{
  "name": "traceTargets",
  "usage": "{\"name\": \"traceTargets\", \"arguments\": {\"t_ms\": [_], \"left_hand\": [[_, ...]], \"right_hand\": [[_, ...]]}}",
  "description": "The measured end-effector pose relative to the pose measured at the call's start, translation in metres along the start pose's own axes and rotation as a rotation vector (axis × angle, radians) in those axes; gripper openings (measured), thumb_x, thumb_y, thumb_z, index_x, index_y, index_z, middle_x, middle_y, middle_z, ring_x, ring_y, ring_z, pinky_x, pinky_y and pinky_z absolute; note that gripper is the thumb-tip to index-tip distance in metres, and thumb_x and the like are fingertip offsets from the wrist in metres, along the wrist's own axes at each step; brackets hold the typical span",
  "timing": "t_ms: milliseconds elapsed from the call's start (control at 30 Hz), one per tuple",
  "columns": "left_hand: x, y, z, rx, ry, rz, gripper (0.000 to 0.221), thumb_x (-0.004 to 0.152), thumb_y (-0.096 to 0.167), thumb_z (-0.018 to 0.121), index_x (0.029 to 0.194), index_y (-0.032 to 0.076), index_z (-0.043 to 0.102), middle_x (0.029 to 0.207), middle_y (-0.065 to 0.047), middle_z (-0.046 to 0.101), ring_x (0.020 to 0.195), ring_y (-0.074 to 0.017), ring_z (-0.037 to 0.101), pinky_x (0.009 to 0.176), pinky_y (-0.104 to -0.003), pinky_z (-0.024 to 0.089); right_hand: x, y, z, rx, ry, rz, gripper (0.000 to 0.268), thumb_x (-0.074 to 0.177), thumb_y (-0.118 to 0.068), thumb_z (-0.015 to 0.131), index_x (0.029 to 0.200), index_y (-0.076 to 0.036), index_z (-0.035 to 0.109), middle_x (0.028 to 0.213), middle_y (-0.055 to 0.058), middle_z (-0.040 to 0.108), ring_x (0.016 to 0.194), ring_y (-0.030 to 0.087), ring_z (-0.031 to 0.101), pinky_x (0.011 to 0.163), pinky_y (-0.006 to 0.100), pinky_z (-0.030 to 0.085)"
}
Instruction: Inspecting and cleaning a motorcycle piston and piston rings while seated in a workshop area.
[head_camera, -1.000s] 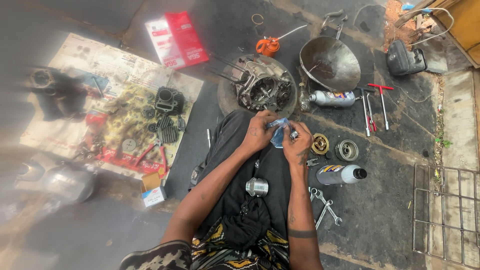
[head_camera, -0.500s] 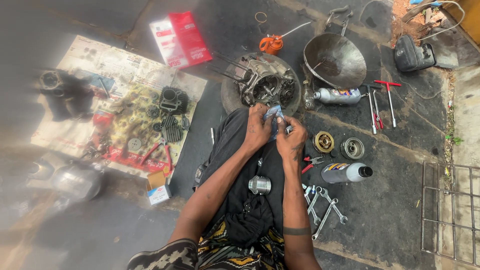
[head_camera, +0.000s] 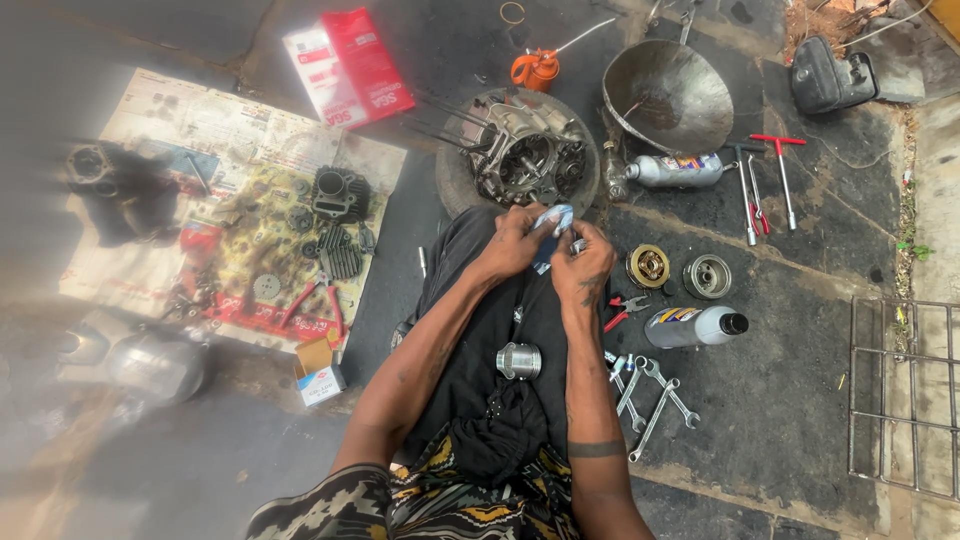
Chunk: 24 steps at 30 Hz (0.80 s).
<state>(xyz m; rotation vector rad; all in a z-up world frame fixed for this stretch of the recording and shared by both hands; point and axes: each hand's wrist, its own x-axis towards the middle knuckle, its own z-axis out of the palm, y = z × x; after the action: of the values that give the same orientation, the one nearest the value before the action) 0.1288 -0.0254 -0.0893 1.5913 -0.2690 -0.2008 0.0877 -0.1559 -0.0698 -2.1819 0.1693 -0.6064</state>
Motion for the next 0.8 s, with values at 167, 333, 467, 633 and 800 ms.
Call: {"name": "traceTargets", "arguments": {"t_ms": [167,333,467,633,800], "left_hand": [[0.002,-0.008,0.006,0.207,0.008,0.019,0.031,0.104,0.034,0.055,0.108,0.007,0.072,0.094,-0.007,0.068,0.107,-0.0220,0.051,0.107,-0.044,0.026],[0.000,0.003,0.007,0.159,0.001,0.021,0.037,0.106,0.035,0.051,0.107,0.006,0.074,0.095,-0.007,0.063,0.104,-0.0214,0.049,0.104,-0.044,0.025],[0.001,-0.004,0.011,0.006,-0.017,-0.071,0.037,0.107,0.036,0.056,0.102,0.004,0.074,0.085,-0.004,0.060,0.090,-0.0147,0.052,0.087,-0.035,0.042],[0.006,-0.004,0.010,-0.170,0.071,-0.014,0.028,0.101,0.028,0.060,0.106,0.005,0.074,0.087,0.001,0.065,0.087,-0.0097,0.055,0.080,-0.028,0.046],[0.015,-0.035,0.010,-0.430,0.084,-0.008,0.028,0.105,0.027,0.059,0.108,0.003,0.075,0.095,0.003,0.063,0.093,-0.0080,0.055,0.085,-0.025,0.045]], "right_hand": [[0.001,0.002,0.006,-0.017,0.047,-0.012,0.018,0.084,0.001,0.070,0.100,0.002,0.078,0.087,0.017,0.075,0.074,0.029,0.072,0.069,0.040,0.054],[0.002,0.011,0.019,-0.033,0.113,-0.088,0.017,0.085,-0.001,0.070,0.100,0.003,0.076,0.092,0.020,0.076,0.083,0.032,0.075,0.076,0.041,0.056],[0.008,0.000,0.021,0.009,0.079,0.043,0.016,0.086,-0.008,0.073,0.097,0.004,0.075,0.083,0.021,0.075,0.074,0.032,0.075,0.070,0.041,0.055],[0.017,0.007,0.040,0.046,0.116,0.055,0.016,0.086,-0.011,0.074,0.097,0.000,0.078,0.082,0.020,0.076,0.075,0.029,0.076,0.072,0.040,0.056],[0.023,-0.003,0.052,0.037,0.150,0.117,0.017,0.086,-0.015,0.079,0.093,0.000,0.079,0.079,0.021,0.075,0.071,0.028,0.074,0.074,0.039,0.055]]}}
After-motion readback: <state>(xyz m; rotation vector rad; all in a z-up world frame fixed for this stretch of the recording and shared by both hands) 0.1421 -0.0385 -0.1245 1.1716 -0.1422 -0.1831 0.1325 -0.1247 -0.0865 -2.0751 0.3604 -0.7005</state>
